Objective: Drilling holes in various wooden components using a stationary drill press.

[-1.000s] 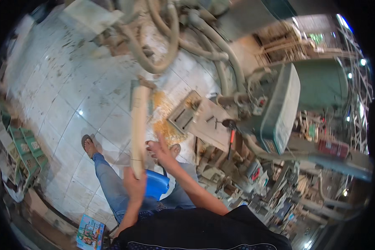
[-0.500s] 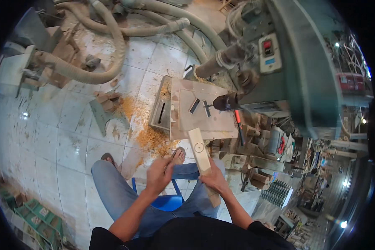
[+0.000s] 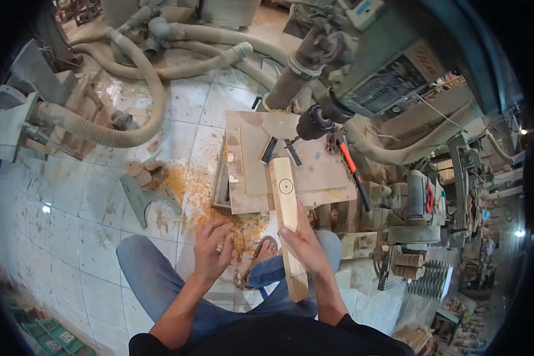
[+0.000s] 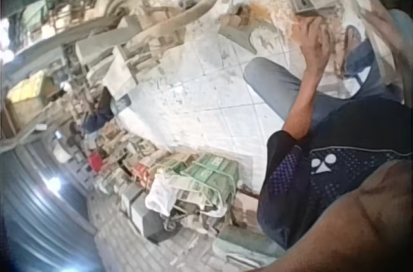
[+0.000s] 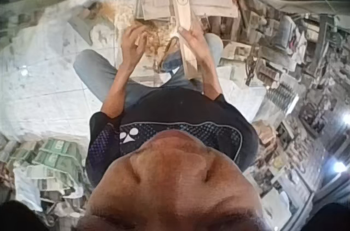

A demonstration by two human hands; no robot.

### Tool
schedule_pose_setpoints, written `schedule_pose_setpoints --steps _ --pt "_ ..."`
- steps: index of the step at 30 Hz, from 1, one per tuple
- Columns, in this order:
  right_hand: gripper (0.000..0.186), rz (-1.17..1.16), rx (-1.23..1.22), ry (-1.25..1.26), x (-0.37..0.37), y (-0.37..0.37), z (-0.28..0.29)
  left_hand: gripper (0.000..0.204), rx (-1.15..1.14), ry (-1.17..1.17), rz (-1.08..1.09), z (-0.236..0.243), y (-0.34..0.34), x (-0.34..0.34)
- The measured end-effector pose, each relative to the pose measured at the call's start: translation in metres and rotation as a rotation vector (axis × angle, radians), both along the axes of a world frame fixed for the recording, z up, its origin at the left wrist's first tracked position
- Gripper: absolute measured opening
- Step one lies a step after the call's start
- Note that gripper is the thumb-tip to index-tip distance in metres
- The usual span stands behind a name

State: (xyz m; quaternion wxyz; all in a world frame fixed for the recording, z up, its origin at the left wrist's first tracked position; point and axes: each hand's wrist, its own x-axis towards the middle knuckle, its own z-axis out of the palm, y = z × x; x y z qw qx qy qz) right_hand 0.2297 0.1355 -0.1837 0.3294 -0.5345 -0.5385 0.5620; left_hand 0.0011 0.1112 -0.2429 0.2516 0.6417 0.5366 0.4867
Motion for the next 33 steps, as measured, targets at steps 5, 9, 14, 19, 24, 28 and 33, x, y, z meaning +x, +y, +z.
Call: schedule_pose_setpoints --steps 5,9,14,19,24,28,33 --pt "0.076 0.05 0.119 0.002 0.009 -0.003 -0.016 0.026 0.047 0.17 0.01 0.023 0.015 0.007" --pt "0.075 0.067 0.181 0.073 0.014 -0.001 -0.032 0.034 0.068 0.199 -0.003 0.034 0.043 0.037" --pt "0.074 0.086 0.294 0.084 0.015 0.003 -0.045 0.044 0.001 0.302 -0.128 0.037 0.067 0.07" --pt "0.079 -0.038 0.189 0.053 0.002 0.001 -0.053 0.058 -0.015 0.398 -0.111 0.048 0.065 0.083" --pt "0.078 -0.187 0.116 0.077 -0.023 -0.006 -0.065 0.056 -0.404 0.764 0.018 0.073 0.065 0.116" --pt "0.077 -0.17 -0.013 0.532 -0.024 -0.019 -0.072 0.047 -0.375 0.717 0.122 0.078 0.053 0.13" --pt "0.048 0.131 0.199 -0.087 0.056 0.003 -0.024 0.05 -0.181 0.751 0.309 0.051 0.034 0.143"
